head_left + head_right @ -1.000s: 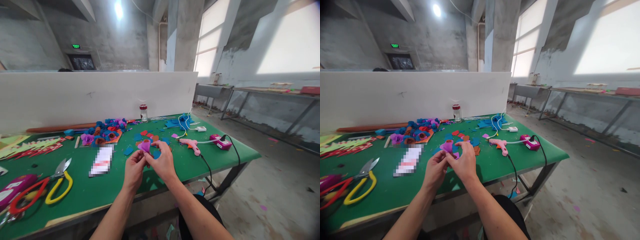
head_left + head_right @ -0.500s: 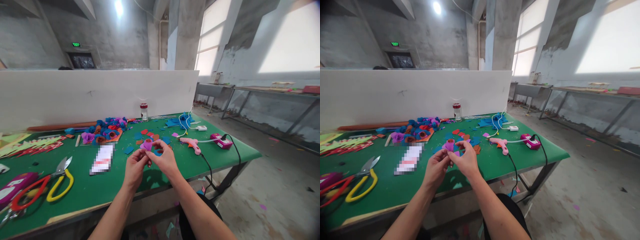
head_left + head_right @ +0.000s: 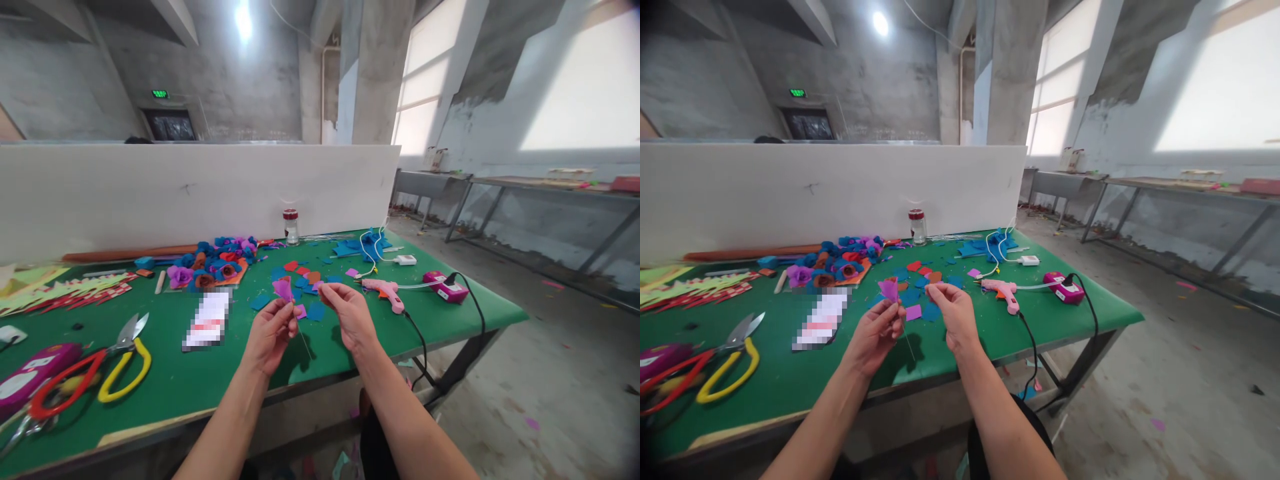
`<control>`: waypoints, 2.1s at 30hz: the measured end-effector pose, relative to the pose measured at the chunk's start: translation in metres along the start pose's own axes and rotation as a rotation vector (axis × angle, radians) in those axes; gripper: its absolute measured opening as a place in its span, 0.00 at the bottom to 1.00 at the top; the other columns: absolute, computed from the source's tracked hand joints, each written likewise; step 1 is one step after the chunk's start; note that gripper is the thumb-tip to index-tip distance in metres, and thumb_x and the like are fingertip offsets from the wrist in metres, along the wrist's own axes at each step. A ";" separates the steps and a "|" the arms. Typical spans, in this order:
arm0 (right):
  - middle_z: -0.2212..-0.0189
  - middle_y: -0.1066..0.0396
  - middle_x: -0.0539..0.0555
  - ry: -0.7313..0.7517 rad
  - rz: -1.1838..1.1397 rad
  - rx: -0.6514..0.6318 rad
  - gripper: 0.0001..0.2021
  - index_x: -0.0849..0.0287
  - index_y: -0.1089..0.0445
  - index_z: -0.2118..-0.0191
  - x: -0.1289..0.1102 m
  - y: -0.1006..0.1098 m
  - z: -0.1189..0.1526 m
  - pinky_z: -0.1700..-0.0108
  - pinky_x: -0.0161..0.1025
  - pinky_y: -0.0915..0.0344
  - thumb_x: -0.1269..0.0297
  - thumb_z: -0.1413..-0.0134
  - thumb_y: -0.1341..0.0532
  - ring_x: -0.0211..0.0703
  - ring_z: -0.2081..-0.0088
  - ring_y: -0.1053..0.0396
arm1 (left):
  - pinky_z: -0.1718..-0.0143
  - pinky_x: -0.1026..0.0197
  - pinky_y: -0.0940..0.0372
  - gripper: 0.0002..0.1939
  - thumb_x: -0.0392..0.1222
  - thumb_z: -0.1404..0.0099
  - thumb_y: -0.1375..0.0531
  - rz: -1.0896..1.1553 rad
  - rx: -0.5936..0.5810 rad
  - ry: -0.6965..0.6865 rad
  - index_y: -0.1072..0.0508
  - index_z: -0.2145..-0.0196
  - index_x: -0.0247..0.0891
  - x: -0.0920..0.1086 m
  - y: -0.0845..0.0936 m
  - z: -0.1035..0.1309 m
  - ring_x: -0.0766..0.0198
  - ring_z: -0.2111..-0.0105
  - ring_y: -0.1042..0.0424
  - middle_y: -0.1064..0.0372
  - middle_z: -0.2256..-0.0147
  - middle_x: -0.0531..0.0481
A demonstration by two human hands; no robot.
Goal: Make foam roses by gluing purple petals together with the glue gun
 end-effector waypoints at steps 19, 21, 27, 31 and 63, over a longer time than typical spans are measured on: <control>0.63 0.26 0.57 0.534 0.746 -0.072 0.11 0.59 0.23 0.59 -0.013 -0.040 0.036 0.52 0.44 0.35 0.67 0.44 0.42 0.47 0.57 0.30 | 0.81 0.72 0.40 0.16 0.40 0.54 0.27 -0.025 0.013 -0.068 0.29 0.72 0.33 0.001 -0.002 0.000 0.74 0.83 0.35 0.33 0.81 0.57; 0.61 0.27 0.58 0.600 0.878 -0.056 0.12 0.59 0.24 0.57 -0.016 -0.045 0.043 0.51 0.46 0.36 0.67 0.44 0.42 0.49 0.56 0.32 | 0.78 0.71 0.37 0.15 0.39 0.56 0.27 -0.013 0.022 -0.092 0.28 0.73 0.33 0.002 -0.002 0.000 0.73 0.80 0.33 0.31 0.79 0.56; 0.59 0.28 0.59 0.618 0.873 -0.087 0.13 0.57 0.25 0.54 -0.026 -0.052 0.055 0.51 0.47 0.37 0.66 0.42 0.42 0.49 0.55 0.33 | 0.75 0.71 0.36 0.17 0.38 0.59 0.26 0.022 0.116 -0.116 0.27 0.73 0.33 0.005 0.005 0.000 0.73 0.78 0.32 0.29 0.77 0.55; 0.66 0.25 0.54 0.410 0.499 -0.065 0.09 0.58 0.24 0.64 -0.024 -0.035 0.038 0.57 0.40 0.34 0.61 0.43 0.40 0.44 0.62 0.29 | 0.81 0.72 0.40 0.16 0.40 0.54 0.27 -0.021 0.058 -0.079 0.29 0.72 0.34 0.004 0.005 -0.001 0.73 0.81 0.34 0.27 0.76 0.52; 0.65 0.23 0.54 0.264 0.322 -0.244 0.11 0.58 0.24 0.63 -0.007 -0.019 0.013 0.55 0.43 0.31 0.59 0.53 0.33 0.45 0.62 0.26 | 0.76 0.66 0.37 0.12 0.42 0.47 0.31 -0.446 -0.023 -0.279 0.22 0.65 0.36 0.027 -0.009 0.011 0.68 0.79 0.33 0.30 0.79 0.52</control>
Point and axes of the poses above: each hand's wrist, its own z-axis away from the middle knuckle, its own y-axis out of the back of the hand, x = y × z, the point moved 6 cm from there along -z, towards the middle knuckle
